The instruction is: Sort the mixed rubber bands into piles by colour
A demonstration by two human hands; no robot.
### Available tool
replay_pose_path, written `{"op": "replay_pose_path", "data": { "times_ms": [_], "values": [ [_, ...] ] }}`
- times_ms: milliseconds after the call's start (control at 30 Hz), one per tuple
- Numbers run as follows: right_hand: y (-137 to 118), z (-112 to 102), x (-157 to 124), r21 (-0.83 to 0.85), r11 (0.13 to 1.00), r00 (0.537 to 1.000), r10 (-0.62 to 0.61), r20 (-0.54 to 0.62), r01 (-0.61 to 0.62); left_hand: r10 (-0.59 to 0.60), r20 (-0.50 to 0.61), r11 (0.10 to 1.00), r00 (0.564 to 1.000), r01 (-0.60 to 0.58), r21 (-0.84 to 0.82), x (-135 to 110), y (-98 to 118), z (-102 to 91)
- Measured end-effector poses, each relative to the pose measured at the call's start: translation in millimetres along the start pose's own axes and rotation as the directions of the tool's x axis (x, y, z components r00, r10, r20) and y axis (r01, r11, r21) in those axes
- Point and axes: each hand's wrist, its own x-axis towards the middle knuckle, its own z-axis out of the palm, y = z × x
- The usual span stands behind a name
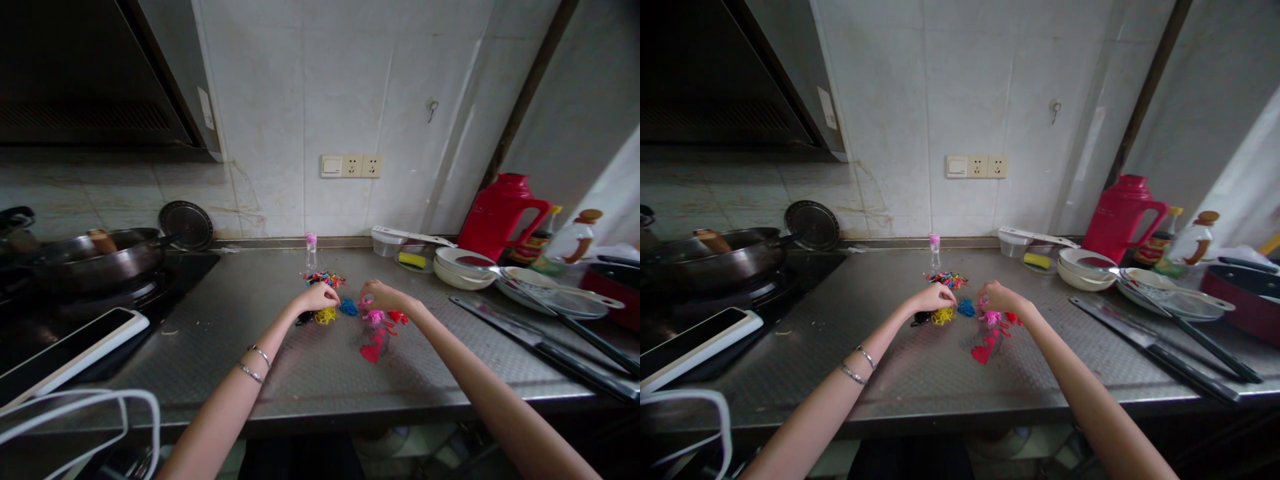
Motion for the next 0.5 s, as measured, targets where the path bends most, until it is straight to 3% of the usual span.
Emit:
{"op": "replay_pose_path", "data": {
  "times_ms": [233,500],
  "values": [
    [22,-7,-6,0.127,0.984,0.975,0.143,-0.17,-0.122,-0.018,-0.056,0.999,0.998,0.016,-0.039,1,1,-1.3],
    [53,0,-27,0.073,0.972,0.974,0.225,0.0,-0.225,-0.034,-0.094,0.999,0.995,0.031,-0.03,2,-3,-0.4]
  ]
}}
